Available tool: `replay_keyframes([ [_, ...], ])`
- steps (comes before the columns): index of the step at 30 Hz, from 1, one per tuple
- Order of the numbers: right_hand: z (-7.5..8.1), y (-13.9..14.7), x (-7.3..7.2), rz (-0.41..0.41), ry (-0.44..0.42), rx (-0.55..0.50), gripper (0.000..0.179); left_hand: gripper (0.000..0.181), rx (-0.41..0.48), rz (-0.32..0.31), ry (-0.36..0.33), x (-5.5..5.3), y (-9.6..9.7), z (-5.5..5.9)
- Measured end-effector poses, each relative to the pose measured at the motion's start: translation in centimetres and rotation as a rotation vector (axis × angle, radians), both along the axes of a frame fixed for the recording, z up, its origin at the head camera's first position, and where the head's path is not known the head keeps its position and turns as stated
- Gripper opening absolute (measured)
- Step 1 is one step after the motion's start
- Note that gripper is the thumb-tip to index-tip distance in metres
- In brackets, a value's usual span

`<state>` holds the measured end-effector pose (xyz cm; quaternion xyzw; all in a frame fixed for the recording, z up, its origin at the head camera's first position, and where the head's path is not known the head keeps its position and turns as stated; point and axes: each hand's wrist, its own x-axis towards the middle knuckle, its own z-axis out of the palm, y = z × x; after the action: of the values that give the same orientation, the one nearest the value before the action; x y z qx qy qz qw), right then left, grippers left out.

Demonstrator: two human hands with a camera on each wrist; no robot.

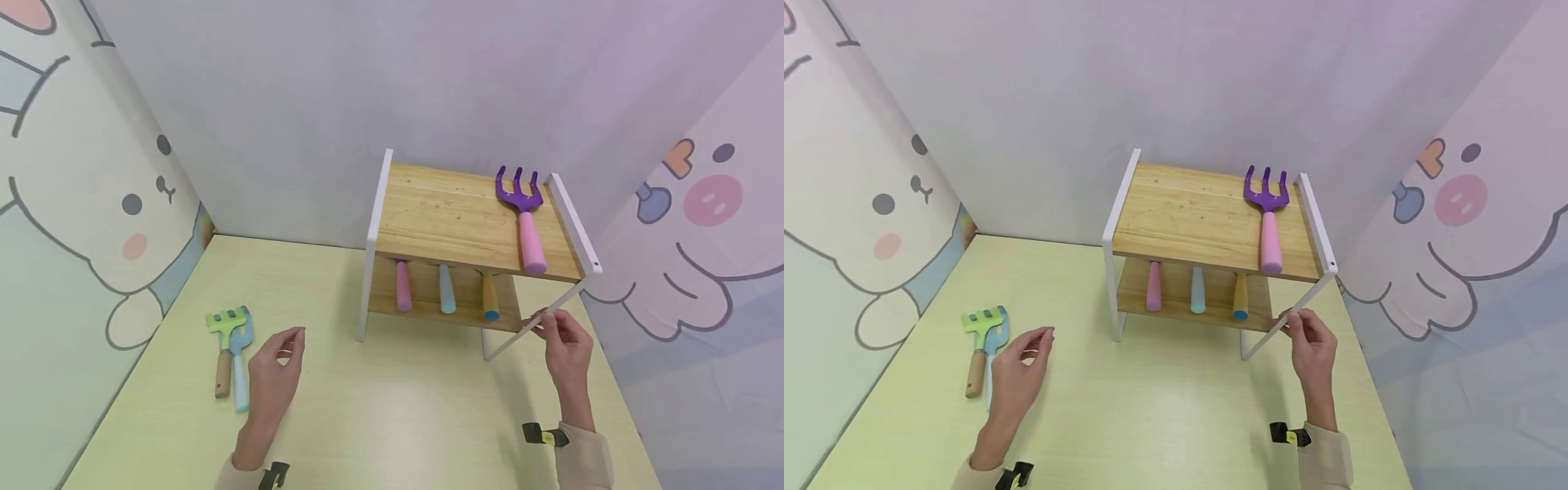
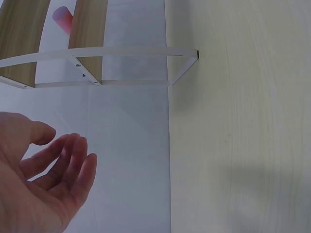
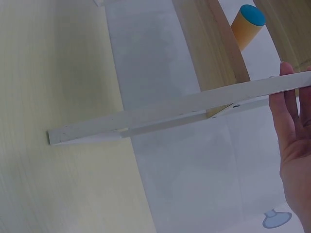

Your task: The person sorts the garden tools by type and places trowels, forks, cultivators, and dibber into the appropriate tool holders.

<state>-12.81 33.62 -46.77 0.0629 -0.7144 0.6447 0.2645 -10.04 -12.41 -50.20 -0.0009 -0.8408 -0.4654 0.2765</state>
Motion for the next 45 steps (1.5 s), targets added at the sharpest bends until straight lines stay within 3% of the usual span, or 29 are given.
replay_keyframes([
  [11, 0.1, -0.2, 0.0, -0.022, -0.014, -0.017, 0.016, 0.013, -0.011, 0.057, -0.056, 0.4, -1.6, -0.8],
  [20, -0.1, -0.1, 0.0, -0.010, 0.001, -0.016, 0.015, 0.018, -0.010, 0.095, -0.176, 0.9, -2.9, -1.0],
  [26, -0.1, -0.1, 0.1, 0.010, 0.010, -0.004, 0.014, 0.020, 0.005, 0.106, -0.204, 1.2, -3.8, -1.2],
  [45, -0.2, -0.1, 0.1, 0.016, 0.014, -0.005, 0.014, 0.027, 0.011, 0.247, -0.311, 1.7, -6.3, -2.5],
])
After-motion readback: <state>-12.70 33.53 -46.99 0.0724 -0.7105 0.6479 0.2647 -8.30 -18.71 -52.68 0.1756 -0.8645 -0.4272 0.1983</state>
